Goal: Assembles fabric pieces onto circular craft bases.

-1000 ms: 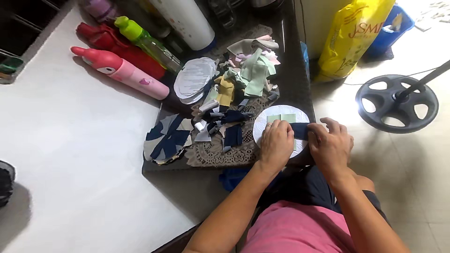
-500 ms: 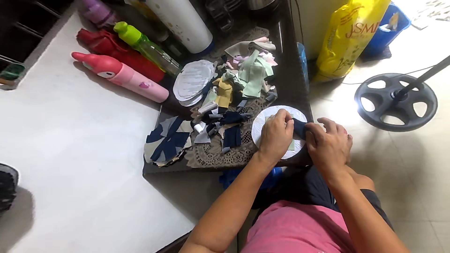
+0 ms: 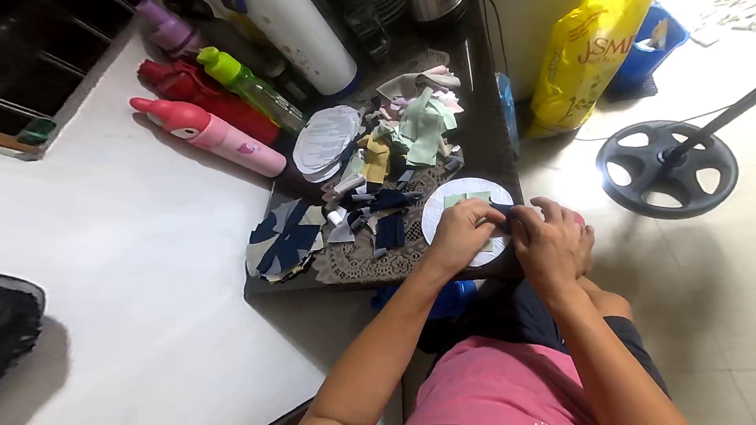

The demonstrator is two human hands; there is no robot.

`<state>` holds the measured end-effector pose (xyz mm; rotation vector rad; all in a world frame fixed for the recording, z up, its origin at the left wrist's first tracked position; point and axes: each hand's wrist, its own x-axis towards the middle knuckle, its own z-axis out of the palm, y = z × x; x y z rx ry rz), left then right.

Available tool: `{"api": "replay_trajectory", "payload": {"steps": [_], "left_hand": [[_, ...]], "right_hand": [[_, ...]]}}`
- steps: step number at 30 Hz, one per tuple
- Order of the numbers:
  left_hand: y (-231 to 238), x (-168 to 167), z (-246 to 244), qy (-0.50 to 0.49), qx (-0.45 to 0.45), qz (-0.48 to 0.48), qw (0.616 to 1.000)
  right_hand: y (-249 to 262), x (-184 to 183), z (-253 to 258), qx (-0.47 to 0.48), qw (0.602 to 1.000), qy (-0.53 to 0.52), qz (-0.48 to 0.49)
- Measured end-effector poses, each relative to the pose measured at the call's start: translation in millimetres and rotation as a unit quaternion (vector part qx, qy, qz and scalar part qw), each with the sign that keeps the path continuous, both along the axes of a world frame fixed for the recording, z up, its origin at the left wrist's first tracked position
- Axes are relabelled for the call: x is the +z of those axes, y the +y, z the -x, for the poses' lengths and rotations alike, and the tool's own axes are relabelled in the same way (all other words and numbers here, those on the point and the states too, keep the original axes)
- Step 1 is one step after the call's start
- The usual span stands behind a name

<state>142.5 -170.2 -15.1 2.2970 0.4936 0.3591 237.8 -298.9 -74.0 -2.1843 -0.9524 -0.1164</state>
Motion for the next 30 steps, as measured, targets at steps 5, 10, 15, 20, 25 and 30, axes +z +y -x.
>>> {"api": "replay_trajectory", "payload": {"steps": [5,10,15,20,25,30], "left_hand": [[-4,-6,-6,-0.034,0.022,0.002,0.999],[-6,-1,-8,0.056,0.052,0.037,0.996],[-6,0,-8,0.097,0.076,0.022,0.992],[-6,0,-6,0.138,0.096,-0.058,0.984],[-8,1,-7,0.183,0.105,-0.064,0.975],[-7,5,-8,0.209,0.113,-0.071,0.969]], "right_hand": [[0,-1,0,-0.005,1.0,0.002,-0.002],[1,-2,0,-0.004,1.0,0.0,0.001],[1,-2,0,-0.006,1.0,-0.002,0.003],[0,-1,1,-0.004,1.0,0.005,0.006],[0,-1,1,-0.007,1.0,-0.001,0.012],[0,0,2,-0.009,1.0,0.006,0.017]]}}
